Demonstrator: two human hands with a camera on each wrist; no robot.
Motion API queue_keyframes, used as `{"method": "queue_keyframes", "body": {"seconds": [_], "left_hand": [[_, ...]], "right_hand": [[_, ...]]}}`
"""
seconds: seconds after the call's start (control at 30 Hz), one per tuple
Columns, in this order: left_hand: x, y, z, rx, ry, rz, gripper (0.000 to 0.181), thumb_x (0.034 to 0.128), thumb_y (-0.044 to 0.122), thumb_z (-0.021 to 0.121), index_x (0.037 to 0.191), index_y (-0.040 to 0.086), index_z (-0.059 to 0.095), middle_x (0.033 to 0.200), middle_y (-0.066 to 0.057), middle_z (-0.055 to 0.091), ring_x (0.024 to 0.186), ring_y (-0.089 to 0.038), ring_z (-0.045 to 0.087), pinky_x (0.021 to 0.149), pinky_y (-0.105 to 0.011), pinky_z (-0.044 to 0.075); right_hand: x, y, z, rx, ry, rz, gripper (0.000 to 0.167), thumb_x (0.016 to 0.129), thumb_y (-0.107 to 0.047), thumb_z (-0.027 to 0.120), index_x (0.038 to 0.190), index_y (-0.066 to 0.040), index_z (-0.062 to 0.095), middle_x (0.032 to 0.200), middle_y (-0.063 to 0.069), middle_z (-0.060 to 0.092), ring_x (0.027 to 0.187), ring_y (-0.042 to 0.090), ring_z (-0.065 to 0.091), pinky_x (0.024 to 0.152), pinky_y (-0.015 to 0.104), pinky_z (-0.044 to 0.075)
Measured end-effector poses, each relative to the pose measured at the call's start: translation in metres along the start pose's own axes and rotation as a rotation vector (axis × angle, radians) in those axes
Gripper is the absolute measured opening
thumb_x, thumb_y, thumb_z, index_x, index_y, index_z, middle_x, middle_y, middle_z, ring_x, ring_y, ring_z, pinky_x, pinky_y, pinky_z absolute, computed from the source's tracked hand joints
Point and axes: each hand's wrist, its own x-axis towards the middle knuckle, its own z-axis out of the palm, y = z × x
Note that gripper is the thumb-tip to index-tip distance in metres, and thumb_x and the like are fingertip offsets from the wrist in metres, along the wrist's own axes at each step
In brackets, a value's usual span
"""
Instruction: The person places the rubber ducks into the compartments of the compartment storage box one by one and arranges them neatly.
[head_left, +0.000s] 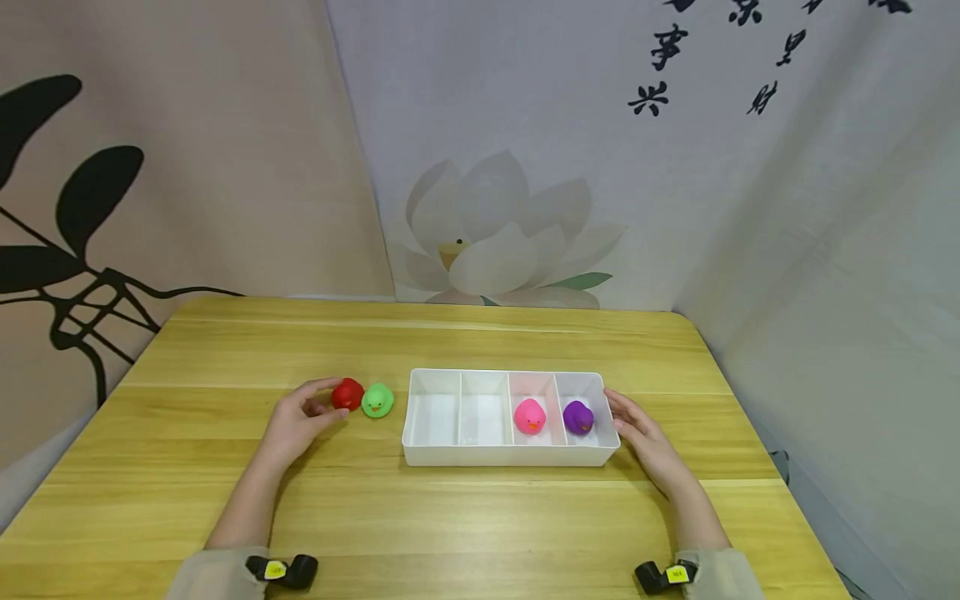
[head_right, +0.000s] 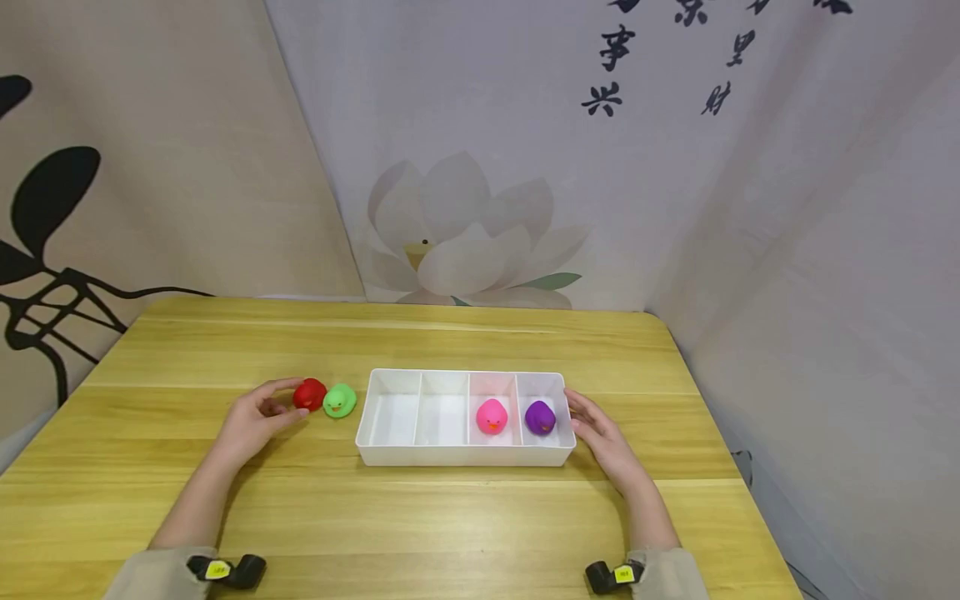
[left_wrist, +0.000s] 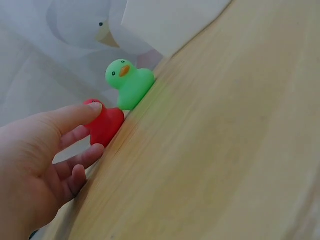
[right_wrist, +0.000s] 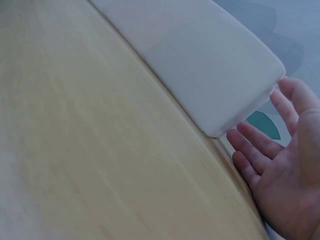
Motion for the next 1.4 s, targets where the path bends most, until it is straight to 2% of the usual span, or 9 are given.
{"method": "queue_keyframes", "body": {"seconds": [0.23,0.57,0.8,1.07,1.27,1.4], "left_hand": [[0.004,0.004,0.005,0.023,0.018,0.031,0.045,0.0821,0.016,0.078,0.123,0.007,0.063,0.117,-0.011,0.06,0.077,-0.023,0.052,0.061,-0.024,0.046],[0.002,0.005,0.007,-0.001,0.054,0.045,0.044,0.0809,0.013,0.078,0.122,0.006,0.065,0.114,-0.014,0.062,0.077,-0.022,0.054,0.059,-0.025,0.047],[0.003,0.006,0.006,0.019,0.091,0.026,0.04,0.0805,0.015,0.079,0.118,0.006,0.067,0.111,-0.013,0.063,0.076,-0.019,0.054,0.058,-0.023,0.046],[0.003,0.017,0.005,0.043,0.116,0.032,0.038,0.0808,0.014,0.079,0.116,0.007,0.067,0.111,-0.01,0.063,0.076,-0.017,0.055,0.056,-0.024,0.048],[0.002,0.029,0.002,0.05,0.129,0.078,0.038,0.0808,0.014,0.079,0.117,0.008,0.067,0.114,-0.007,0.062,0.074,-0.018,0.054,0.053,-0.026,0.05],[0.002,0.04,0.002,0.053,0.145,0.119,0.038,0.0799,0.013,0.079,0.116,0.009,0.068,0.11,-0.002,0.062,0.072,-0.017,0.054,0.052,-0.025,0.048]], "right_hand": [[0.0,0.0,-0.001,0.006,-0.001,-0.012,0.048,0.103,-0.013,0.044,0.147,-0.001,0.031,0.144,0.029,0.035,0.122,0.003,0.043,0.097,0.017,0.034],[0.0,0.0,0.0,-0.001,0.01,0.011,0.048,0.102,-0.015,0.046,0.147,-0.004,0.034,0.145,0.026,0.036,0.124,0.005,0.043,0.097,0.018,0.034],[0.001,-0.001,-0.001,0.016,-0.007,-0.012,0.049,0.102,-0.014,0.045,0.147,-0.001,0.031,0.146,0.027,0.033,0.124,0.004,0.043,0.097,0.018,0.036],[0.001,0.001,-0.001,0.014,-0.009,-0.021,0.048,0.102,-0.013,0.044,0.146,0.001,0.032,0.145,0.028,0.034,0.123,0.004,0.043,0.097,0.018,0.036],[0.001,0.001,0.0,0.019,-0.005,-0.004,0.049,0.102,-0.015,0.046,0.147,-0.002,0.033,0.146,0.025,0.034,0.124,0.005,0.043,0.098,0.018,0.035],[0.001,0.0,0.0,0.022,-0.005,-0.004,0.049,0.102,-0.017,0.047,0.147,-0.002,0.032,0.146,0.025,0.034,0.124,0.005,0.043,0.098,0.018,0.035]]}}
